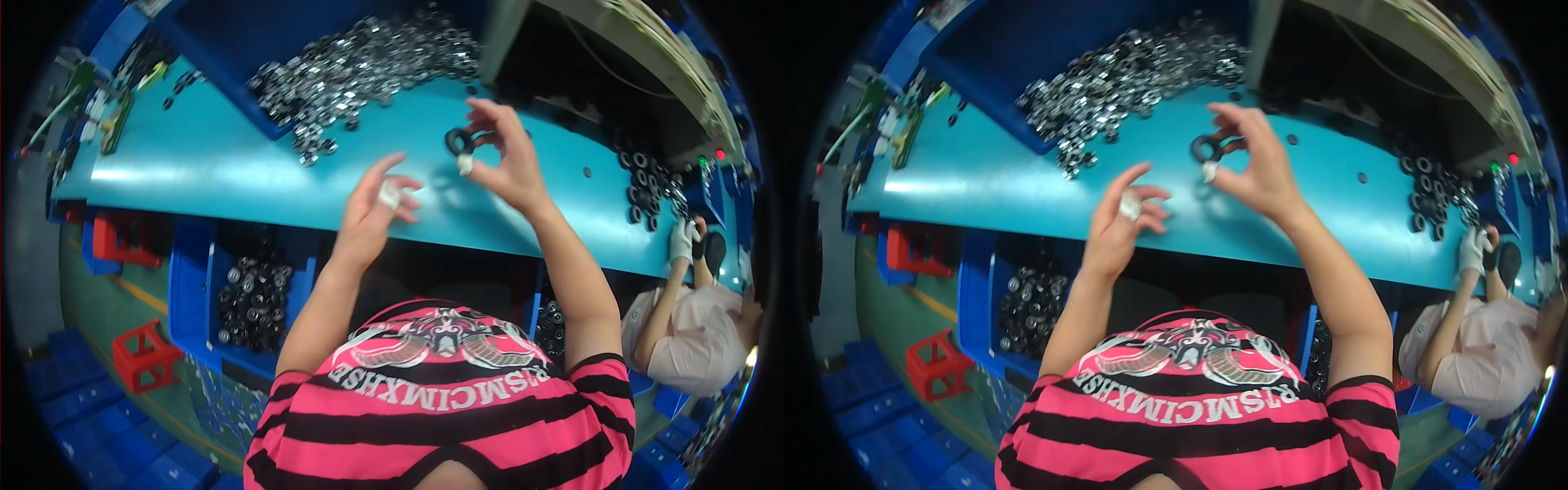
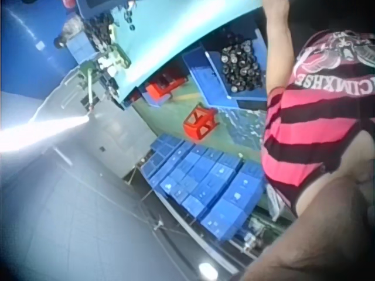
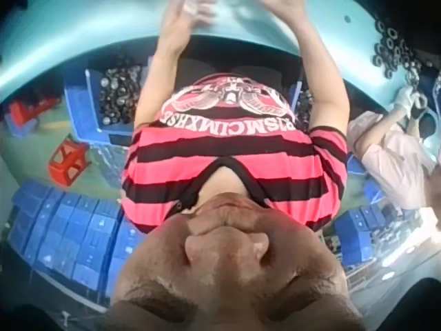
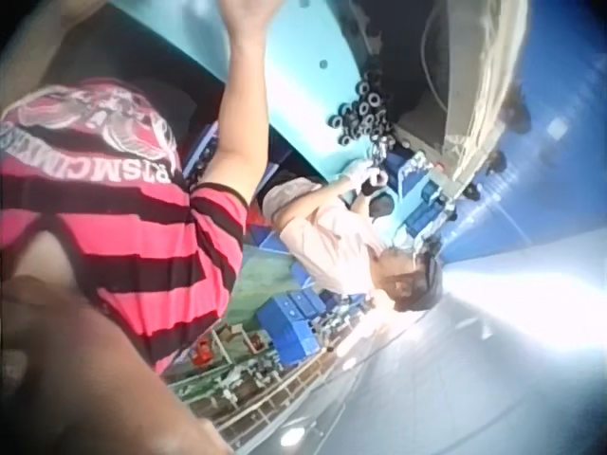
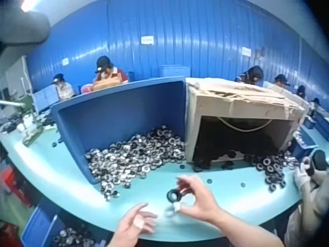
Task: Assembling small plastic and metal components at a factory workbench.
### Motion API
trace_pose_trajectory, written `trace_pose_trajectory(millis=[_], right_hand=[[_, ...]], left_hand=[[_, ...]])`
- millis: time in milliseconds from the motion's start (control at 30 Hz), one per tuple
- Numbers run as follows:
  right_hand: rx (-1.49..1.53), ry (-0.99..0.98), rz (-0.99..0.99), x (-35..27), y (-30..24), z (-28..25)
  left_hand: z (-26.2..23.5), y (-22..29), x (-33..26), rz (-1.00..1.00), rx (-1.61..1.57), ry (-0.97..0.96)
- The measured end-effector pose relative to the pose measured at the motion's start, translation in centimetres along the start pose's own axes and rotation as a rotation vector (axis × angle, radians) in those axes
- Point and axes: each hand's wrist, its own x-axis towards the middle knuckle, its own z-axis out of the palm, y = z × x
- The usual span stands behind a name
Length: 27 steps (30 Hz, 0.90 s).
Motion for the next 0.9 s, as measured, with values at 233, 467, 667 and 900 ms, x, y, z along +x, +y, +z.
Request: trace_pose_trajectory(millis=[233,467,667,900], right_hand=[[0.279,-0.227,-0.008,0.8,-2.4,9.0],[-0.307,-0.197,-0.12,6.2,4.4,14.4],[-0.444,-0.169,-0.167,6.8,5.1,16.5],[-0.169,-0.18,0.059,5.7,4.2,13.3]], left_hand=[[-3.2,-1.6,-1.4,-0.027,-0.643,0.12],[-5.4,-0.8,-3.3,-0.04,-0.774,0.062],[-4.9,-0.5,-3.3,-0.034,-0.789,0.064],[-4.7,-0.5,-3.0,-0.015,-0.776,0.041]])
